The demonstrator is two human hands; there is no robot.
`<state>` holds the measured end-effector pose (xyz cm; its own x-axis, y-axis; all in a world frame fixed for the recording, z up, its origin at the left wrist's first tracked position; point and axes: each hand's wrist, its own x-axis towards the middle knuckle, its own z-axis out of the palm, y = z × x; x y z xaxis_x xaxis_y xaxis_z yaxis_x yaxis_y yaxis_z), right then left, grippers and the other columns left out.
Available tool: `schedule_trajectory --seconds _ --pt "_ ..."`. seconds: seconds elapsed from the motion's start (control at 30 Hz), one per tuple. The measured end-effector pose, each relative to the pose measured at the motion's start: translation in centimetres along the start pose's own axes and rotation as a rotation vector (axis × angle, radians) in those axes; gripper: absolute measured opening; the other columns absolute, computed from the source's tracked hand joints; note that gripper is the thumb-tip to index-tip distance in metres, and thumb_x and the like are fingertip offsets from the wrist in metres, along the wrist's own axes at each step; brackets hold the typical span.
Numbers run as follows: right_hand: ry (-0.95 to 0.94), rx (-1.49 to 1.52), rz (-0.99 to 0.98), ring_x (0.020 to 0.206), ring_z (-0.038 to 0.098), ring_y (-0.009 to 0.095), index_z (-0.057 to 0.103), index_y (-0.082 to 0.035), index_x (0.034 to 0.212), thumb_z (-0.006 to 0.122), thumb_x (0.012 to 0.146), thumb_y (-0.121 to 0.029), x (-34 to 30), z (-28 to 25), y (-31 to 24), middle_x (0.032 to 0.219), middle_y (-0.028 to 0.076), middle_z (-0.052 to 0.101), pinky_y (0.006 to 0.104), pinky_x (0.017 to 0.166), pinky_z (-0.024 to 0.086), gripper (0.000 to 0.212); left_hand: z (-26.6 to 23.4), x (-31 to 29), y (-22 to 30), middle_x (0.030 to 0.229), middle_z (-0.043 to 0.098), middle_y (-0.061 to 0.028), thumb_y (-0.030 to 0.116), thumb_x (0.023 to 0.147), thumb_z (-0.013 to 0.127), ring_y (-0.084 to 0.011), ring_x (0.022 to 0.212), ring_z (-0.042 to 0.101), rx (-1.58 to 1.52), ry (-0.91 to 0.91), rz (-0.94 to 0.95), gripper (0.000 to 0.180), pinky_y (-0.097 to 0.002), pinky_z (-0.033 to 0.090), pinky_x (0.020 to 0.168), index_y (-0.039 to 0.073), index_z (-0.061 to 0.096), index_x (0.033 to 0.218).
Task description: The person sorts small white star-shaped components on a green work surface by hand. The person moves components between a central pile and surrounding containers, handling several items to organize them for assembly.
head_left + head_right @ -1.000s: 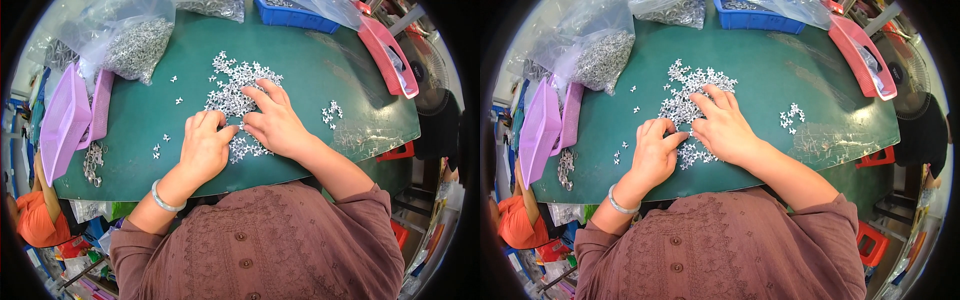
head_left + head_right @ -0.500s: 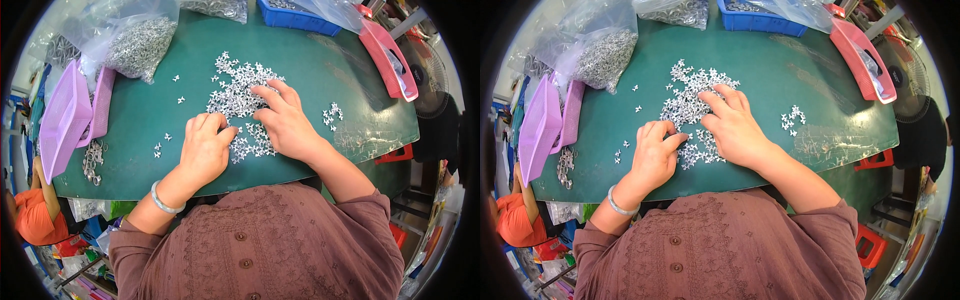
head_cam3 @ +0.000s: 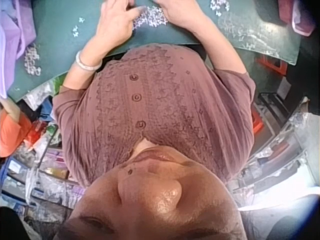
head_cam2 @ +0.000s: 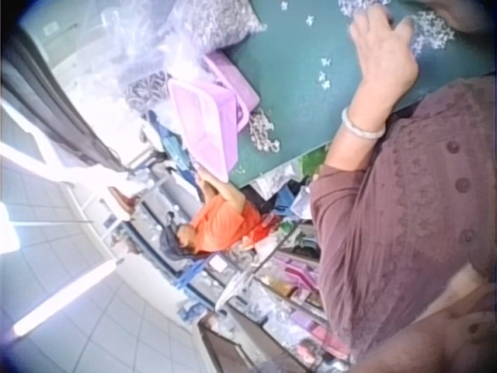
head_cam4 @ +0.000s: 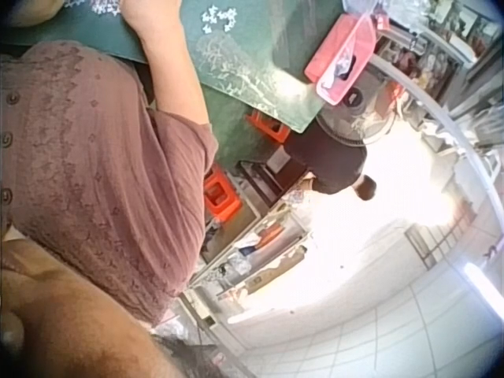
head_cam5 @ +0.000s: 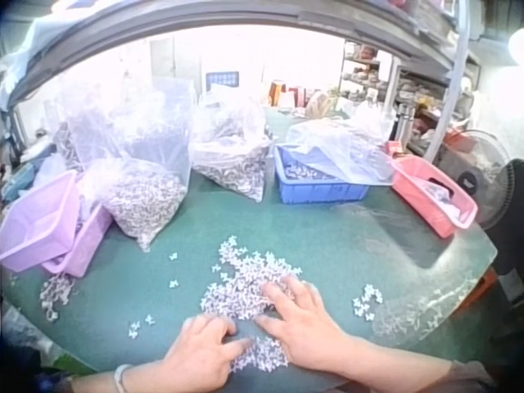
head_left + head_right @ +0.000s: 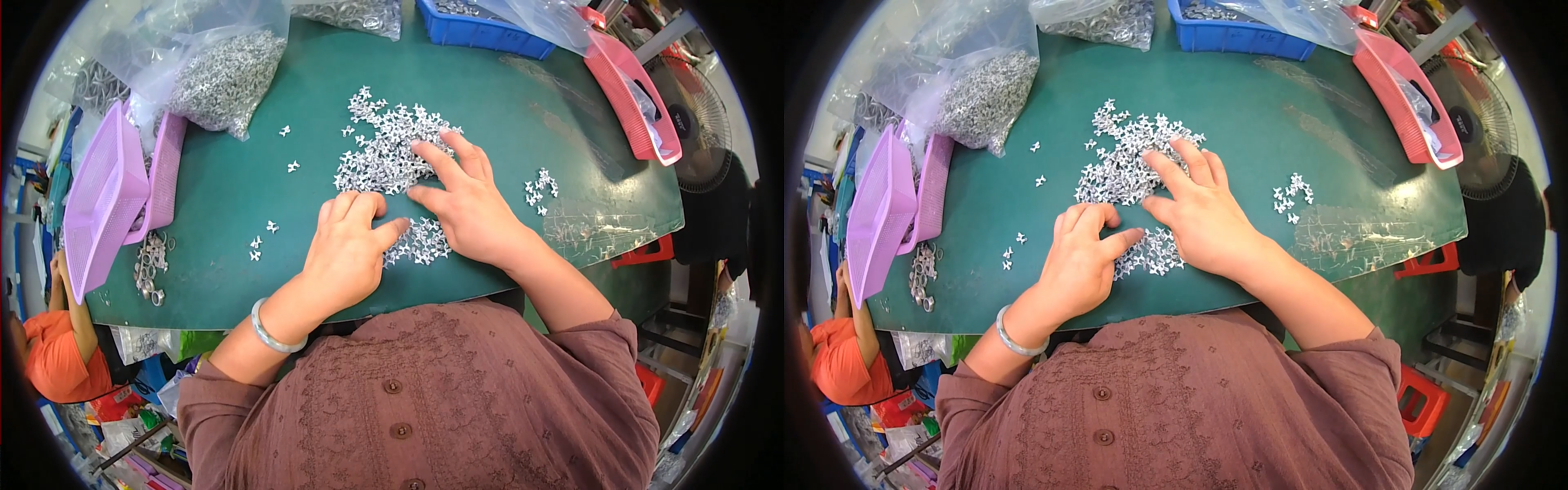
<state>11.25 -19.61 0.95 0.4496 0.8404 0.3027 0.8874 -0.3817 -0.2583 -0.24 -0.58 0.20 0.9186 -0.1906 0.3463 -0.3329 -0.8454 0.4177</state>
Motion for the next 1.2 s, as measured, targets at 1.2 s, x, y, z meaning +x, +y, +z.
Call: schedule_trajectory --seconds 1.2 --pt "-0.112 0.088 -0.073 0.143 0.029 0.042 0.076 -0.009 0.103 0.062 0.076 0.000 0.8 -0.3 -0.8 0.147 0.016 0.045 0.0584 0.115 0.025 0.032 -1.3 -1.8 -1.8 0.098 0.059 -0.0110 -0.010 0.072 0.057 -0.0308 0.093 0.056 0.028 0.126 -0.114 0.035 -0.0402 0.044 0.084 0.003 0.072 0.101"
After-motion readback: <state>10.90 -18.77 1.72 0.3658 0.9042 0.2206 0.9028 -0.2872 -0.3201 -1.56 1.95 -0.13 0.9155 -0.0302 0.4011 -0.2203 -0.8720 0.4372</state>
